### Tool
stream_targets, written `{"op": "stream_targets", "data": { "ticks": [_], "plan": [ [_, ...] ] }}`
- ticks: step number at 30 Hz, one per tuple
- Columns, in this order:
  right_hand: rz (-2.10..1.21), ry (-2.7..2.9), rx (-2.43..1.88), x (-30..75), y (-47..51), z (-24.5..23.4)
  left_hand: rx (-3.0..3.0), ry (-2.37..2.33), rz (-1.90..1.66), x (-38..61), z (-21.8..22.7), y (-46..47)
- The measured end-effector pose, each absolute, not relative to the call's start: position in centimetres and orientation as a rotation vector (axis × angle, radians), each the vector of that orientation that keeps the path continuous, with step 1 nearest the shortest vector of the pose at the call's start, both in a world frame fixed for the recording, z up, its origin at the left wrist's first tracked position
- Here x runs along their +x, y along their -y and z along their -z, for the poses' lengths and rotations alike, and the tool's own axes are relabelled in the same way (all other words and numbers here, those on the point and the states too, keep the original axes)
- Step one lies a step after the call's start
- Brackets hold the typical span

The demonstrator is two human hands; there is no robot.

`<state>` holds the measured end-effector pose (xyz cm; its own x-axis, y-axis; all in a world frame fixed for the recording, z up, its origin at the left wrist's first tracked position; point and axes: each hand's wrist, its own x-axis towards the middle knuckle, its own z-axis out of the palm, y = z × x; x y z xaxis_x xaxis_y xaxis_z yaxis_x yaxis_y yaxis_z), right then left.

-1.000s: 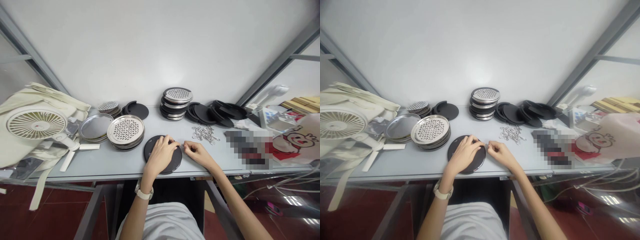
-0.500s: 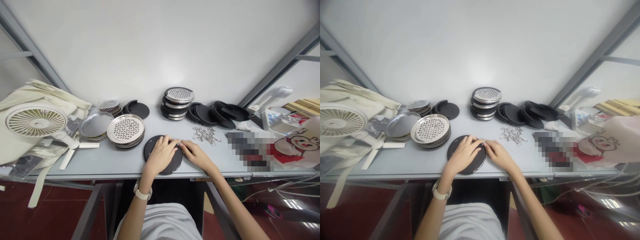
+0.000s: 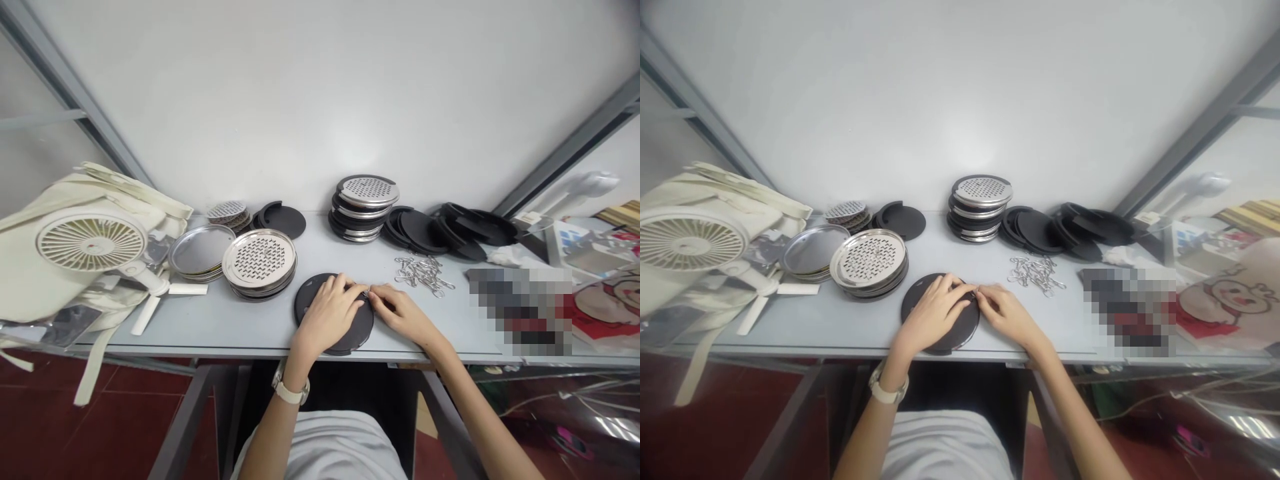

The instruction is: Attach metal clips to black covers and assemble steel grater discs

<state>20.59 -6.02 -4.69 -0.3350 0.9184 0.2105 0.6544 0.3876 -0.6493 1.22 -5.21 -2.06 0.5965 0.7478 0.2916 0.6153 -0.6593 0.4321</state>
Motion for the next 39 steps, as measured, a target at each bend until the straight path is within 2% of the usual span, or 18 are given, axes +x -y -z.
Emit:
{"op": "stream_targets", "data": {
  "ticks": [39],
  "plan": [
    [-0.577,2.059,-1.393,20.34,6.26,4.61,2.538,-1.106,-0.627,1.19,1.97,5.26]
  ]
}}
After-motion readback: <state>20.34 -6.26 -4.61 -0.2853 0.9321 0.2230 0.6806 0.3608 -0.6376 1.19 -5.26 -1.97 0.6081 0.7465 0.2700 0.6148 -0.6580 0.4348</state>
